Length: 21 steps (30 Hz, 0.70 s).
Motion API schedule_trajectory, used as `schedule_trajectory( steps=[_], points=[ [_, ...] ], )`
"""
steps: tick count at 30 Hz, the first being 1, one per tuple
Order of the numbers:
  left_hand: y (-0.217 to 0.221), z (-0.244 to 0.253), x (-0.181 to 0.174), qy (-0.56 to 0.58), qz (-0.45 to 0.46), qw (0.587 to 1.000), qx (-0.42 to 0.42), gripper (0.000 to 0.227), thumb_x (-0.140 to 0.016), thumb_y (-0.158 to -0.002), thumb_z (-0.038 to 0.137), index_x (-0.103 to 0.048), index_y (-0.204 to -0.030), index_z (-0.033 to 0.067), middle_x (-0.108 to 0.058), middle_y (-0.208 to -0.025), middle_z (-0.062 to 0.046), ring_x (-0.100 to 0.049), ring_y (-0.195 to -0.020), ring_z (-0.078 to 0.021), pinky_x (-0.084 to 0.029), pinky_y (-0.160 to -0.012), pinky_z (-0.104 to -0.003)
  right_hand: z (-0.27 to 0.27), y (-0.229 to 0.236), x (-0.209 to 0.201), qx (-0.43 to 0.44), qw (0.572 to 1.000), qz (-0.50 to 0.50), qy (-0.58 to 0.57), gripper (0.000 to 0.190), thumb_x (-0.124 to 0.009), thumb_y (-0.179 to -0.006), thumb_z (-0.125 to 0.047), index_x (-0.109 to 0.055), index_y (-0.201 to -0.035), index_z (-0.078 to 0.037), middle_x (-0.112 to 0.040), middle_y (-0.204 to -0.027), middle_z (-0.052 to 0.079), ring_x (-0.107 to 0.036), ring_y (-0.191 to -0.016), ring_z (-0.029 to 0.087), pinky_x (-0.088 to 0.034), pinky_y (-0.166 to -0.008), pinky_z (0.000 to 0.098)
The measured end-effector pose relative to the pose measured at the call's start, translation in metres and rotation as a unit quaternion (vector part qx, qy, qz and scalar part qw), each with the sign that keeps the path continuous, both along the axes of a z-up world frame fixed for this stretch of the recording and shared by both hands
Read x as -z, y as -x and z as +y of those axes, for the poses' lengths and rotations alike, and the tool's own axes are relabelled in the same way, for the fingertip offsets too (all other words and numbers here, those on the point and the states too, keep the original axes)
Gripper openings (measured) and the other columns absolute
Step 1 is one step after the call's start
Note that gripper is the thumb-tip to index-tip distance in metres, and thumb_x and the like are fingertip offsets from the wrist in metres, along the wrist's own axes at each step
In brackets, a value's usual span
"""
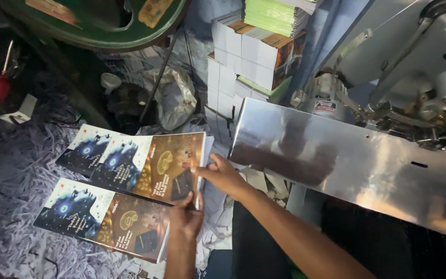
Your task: The person repeatedly picks up a book, places it into a binding machine, operates the machine to stitch the spine, and then removes the finished book to a stack. This cycle is performed multiple times throughout the clip.
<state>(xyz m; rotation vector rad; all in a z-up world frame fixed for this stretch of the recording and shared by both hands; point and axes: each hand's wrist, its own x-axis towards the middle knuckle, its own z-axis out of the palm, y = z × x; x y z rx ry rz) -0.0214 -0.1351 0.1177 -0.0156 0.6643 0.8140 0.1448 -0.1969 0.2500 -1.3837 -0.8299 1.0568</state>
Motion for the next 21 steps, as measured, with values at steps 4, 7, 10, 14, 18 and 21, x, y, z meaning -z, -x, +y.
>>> schedule_trajectory(
  steps=[4, 7, 10, 14, 18, 21],
  points=[
    [-0.016, -0.036, -0.033, 0.016, -0.029, 0.999, -0.007, 0.025, -0.063, -0.086, -0.009, -0.069, -0.107, 0.0043, -0.073, -0.103, -0.007, -0.070, -0.097, -0.0201, -0.057, -0.097, -0.040, 0.000, 0.001, -0.004, 0.062, 0.995, 0.081, -0.004, 0.052, -0.077, -0.085, -0.025, -0.063, -0.125, 0.006, -0.077, -0.106, 0.014, -0.073, -0.096, 0.019, -0.057, -0.085, 0.0325],
    [-0.023, -0.057, -0.048, 0.016, -0.051, 0.999, 0.002, 0.024, -0.064, -0.086, -0.009, -0.068, -0.107, 0.0020, -0.074, -0.104, -0.008, -0.071, -0.098, -0.0197, -0.057, -0.098, -0.040, -0.004, 0.002, -0.010, 0.054, 0.994, 0.092, -0.023, 0.043, -0.073, -0.089, -0.020, -0.066, -0.124, 0.004, -0.077, -0.112, 0.012, -0.072, -0.101, 0.018, -0.057, -0.088, 0.0319],
    [-0.032, -0.071, -0.055, 0.020, -0.056, 0.998, 0.023, 0.024, -0.065, -0.087, -0.007, -0.068, -0.109, 0.0011, -0.074, -0.105, -0.009, -0.071, -0.099, -0.0208, -0.058, -0.100, -0.040, -0.007, 0.005, -0.016, 0.113, 0.992, -0.034, 0.050, 0.041, -0.074, -0.088, -0.018, -0.065, -0.125, -0.002, -0.076, -0.112, 0.012, -0.070, -0.101, 0.021, -0.055, -0.088, 0.0338],
    [-0.040, -0.082, -0.053, 0.023, -0.067, 0.995, 0.066, 0.019, -0.062, -0.088, -0.003, -0.067, -0.106, 0.0018, -0.074, -0.101, -0.008, -0.072, -0.097, -0.0210, -0.057, -0.098, -0.042, -0.020, 0.004, -0.017, 0.133, 0.983, -0.127, 0.022, 0.043, -0.062, -0.092, -0.015, -0.059, -0.135, -0.007, -0.080, -0.110, 0.011, -0.075, -0.107, 0.022, -0.054, -0.093, 0.0322],
    [-0.025, -0.085, -0.038, 0.074, 0.012, 0.983, 0.167, 0.009, -0.063, -0.087, 0.013, -0.065, -0.093, 0.0075, -0.065, -0.079, -0.003, -0.064, -0.073, -0.0217, -0.054, -0.078, -0.042, -0.031, 0.000, -0.018, 0.144, 0.968, -0.202, 0.028, 0.039, -0.057, -0.097, -0.013, -0.059, -0.136, -0.009, -0.082, -0.109, 0.010, -0.076, -0.108, 0.023, -0.054, -0.093, 0.0337],
    [-0.014, -0.089, -0.031, 0.087, 0.064, 0.978, 0.179, 0.001, -0.068, -0.085, 0.017, -0.068, -0.086, 0.0160, -0.043, -0.062, 0.005, -0.046, -0.056, -0.0132, -0.042, -0.060, -0.037, -0.039, -0.009, -0.019, 0.149, 0.968, -0.193, 0.059, 0.043, -0.057, -0.096, -0.014, -0.057, -0.138, -0.013, -0.081, -0.110, 0.010, -0.076, -0.107, 0.026, -0.056, -0.092, 0.0357]
  ],
)
